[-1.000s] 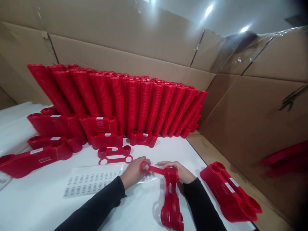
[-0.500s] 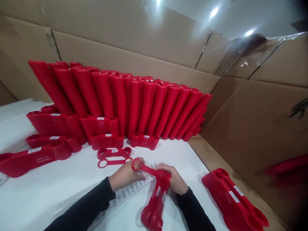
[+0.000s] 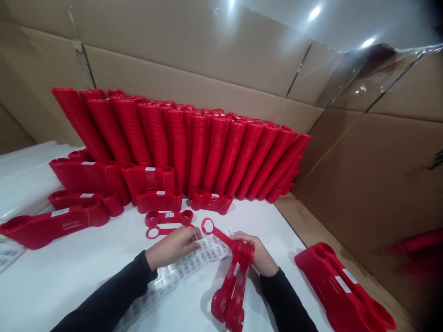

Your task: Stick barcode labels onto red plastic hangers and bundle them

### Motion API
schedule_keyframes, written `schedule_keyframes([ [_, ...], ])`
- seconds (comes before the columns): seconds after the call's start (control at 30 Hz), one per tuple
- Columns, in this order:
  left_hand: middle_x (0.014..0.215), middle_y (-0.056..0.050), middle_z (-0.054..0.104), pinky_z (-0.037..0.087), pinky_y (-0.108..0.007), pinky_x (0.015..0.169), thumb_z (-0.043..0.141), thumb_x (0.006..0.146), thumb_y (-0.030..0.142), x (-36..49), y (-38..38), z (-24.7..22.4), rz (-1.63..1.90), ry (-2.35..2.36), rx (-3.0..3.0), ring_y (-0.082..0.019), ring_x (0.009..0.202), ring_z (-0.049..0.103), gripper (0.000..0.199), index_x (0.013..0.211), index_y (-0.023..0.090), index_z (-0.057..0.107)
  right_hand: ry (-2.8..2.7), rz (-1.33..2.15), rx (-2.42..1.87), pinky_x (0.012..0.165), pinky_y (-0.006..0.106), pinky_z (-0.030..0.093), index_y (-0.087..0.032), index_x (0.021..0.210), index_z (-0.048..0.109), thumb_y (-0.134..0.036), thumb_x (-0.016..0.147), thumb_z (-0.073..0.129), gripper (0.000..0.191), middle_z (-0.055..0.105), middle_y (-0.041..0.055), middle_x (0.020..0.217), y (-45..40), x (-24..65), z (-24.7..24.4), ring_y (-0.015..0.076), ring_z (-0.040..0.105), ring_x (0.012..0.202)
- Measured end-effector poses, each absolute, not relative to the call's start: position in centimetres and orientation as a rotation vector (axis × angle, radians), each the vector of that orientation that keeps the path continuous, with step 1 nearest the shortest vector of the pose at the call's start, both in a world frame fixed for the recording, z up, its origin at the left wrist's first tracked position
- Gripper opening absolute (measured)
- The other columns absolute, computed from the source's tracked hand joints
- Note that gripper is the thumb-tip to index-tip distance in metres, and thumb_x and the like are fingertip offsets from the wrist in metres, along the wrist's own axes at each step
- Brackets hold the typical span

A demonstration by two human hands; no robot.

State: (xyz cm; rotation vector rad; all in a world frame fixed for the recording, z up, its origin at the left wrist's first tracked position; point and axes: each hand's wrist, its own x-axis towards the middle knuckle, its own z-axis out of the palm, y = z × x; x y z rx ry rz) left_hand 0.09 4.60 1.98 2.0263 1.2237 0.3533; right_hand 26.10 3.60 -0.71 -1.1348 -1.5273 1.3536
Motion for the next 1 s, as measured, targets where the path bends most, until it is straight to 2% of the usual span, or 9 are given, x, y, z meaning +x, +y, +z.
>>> schedule_keyframes([
  [0.13,0.095,-0.001,0.057,0.038,-0.025,0.068,0.066,0.063,0.037,-0.6,4.5,1.8,0.335,1.279,1.996,-0.02,0.086,0.053,0.036,0.091,0.022,0.049,-1.444,1.261,-1.183,0.088,0.037,0.041,-0.019,0.08,0.072,-0.03,0.059,0.074,0.024,0.062,0.0077,0.097,3.8,26.7,-0.5,0.0254,0.058,0.094],
  [0.2,0.092,0.001,0.056,0.037,-0.024,0.065,0.067,0.061,0.034,-0.9,4.5,1.5,0.314,1.316,2.004,-0.02,0.084,0.053,0.036,0.09,0.023,0.048,-1.432,1.227,-1.208,0.088,0.037,0.042,-0.019,0.08,0.072,-0.032,0.058,0.075,0.025,0.063,0.0078,0.097,3.8,26.9,-0.3,0.0259,0.058,0.094],
  [0.43,0.075,0.002,0.053,0.033,-0.023,0.057,0.06,0.066,0.035,-1.5,4.5,1.7,0.256,1.286,2.057,-0.018,0.073,0.053,0.02,0.079,0.021,0.054,-1.479,1.21,-1.267,0.089,0.039,0.042,-0.018,0.08,0.073,-0.038,0.056,0.075,0.032,0.064,0.0087,0.097,3.7,26.7,0.0,0.0266,0.058,0.093],
  [0.5,0.078,0.001,0.055,0.036,-0.023,0.06,0.057,0.069,0.036,-1.7,4.5,2.0,0.239,1.254,2.067,-0.019,0.076,0.054,0.02,0.083,0.022,0.057,-1.468,1.221,-1.269,0.089,0.039,0.042,-0.018,0.08,0.073,-0.037,0.055,0.075,0.032,0.064,0.009,0.097,3.7,26.7,0.0,0.0269,0.058,0.093],
  [0.63,0.097,-0.004,0.06,0.04,-0.026,0.073,0.05,0.076,0.034,-2.2,4.5,2.2,0.197,1.167,2.069,-0.021,0.089,0.055,0.031,0.104,0.023,0.058,-1.466,1.252,-1.248,0.089,0.039,0.042,-0.018,0.081,0.072,-0.035,0.057,0.075,0.029,0.065,0.0087,0.096,3.7,26.7,0.2,0.0267,0.059,0.093],
  [0.73,0.097,-0.005,0.061,0.041,-0.027,0.073,0.048,0.077,0.033,-2.4,4.5,2.3,0.178,1.144,2.076,-0.021,0.087,0.056,0.036,0.11,0.022,0.056,-1.492,1.266,-1.233,0.089,0.039,0.042,-0.018,0.082,0.072,-0.034,0.061,0.073,0.026,0.065,0.0089,0.097,3.6,26.7,0.4,0.0262,0.059,0.094],
  [0.9,0.076,0.0,0.056,0.037,-0.023,0.058,0.05,0.073,0.032,-2.1,4.3,2.5,0.213,1.177,2.008,-0.017,0.067,0.052,0.024,0.094,0.022,0.056,-1.529,1.211,-1.238,0.088,0.038,0.043,-0.019,0.082,0.073,-0.032,0.061,0.072,0.024,0.063,0.008,0.098,3.6,26.7,0.2,0.026,0.058,0.095],
  [1.0,0.077,0.001,0.054,0.036,-0.023,0.058,0.055,0.07,0.039,-0.9,4.4,2.2,0.299,1.218,1.991,-0.017,0.069,0.051,0.025,0.086,0.02,0.053,-1.581,1.195,-1.215,0.089,0.037,0.042,-0.019,0.084,0.073,-0.03,0.063,0.071,0.023,0.062,0.0079,0.099,3.5,26.5,-0.1,0.0257,0.057,0.096],
])
